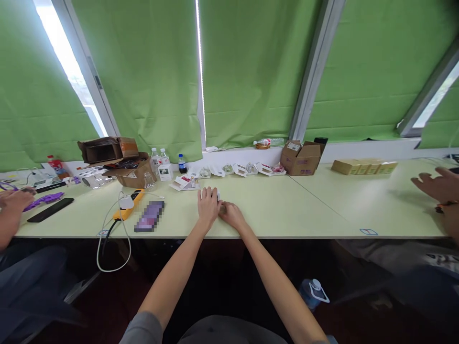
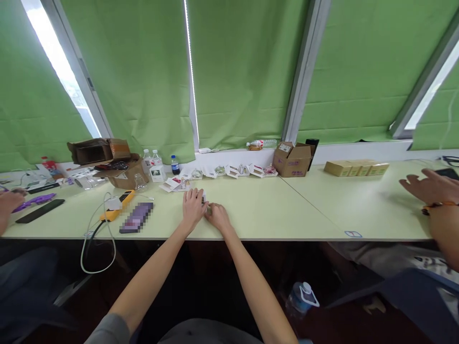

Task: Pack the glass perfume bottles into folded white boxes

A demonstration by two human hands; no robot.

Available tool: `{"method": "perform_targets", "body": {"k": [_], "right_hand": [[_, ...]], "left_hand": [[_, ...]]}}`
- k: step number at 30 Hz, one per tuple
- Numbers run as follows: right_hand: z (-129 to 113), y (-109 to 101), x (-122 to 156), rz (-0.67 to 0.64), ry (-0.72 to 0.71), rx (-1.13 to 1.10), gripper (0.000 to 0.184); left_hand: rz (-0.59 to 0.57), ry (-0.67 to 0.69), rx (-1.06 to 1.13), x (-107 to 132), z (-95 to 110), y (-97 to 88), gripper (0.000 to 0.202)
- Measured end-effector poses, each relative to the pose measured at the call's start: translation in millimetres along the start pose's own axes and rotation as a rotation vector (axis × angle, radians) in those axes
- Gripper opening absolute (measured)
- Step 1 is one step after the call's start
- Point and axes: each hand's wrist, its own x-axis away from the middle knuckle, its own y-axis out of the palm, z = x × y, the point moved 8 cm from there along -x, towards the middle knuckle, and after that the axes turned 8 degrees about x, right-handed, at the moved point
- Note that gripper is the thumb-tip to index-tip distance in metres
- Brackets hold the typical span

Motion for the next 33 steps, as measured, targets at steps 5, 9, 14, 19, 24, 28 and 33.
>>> {"method": "perform_targets", "body": {"k": [5,9,14,19,24,28,33], "right_hand": [[-1.8,-1.6,2.0,-0.012,-0.016,-0.026,0.04],[-2.2,-2.6,3.5,-0.014,-0.015,-0.026,0.036],[-2.4,-2.0,4.4,-0.005,-0.027,-0.032,0.034],[-3.1,-1.5,4.0,0.026,-0.062,-0.018,0.031],[-4.2,2.9,1.4,0.03,-0.093,0.025,0.03],[-5.1,7.5,0.6,0.025,-0.117,0.049,0.032],[-6.3,13.8,1.5,-0.002,-0.14,0.073,0.033]], "left_hand": [[-0.067,-0.02,-0.028,3.3,-42.6,-0.7,0.059],[-0.102,-0.055,-0.049,4.1,-84.2,-4.3,0.063],[-0.148,-0.076,-0.053,-0.2,-129.3,-7.8,0.063],[-0.143,-0.079,-0.078,-6.1,-168.8,-10.4,0.06],[-0.19,-0.104,-0.112,-17.1,-205.9,-9.0,0.06],[-0.244,-0.118,-0.158,-26.0,-232.4,-4.9,0.058],[-0.256,-0.144,-0.211,-32.4,-260.1,1.0,0.057]]}}
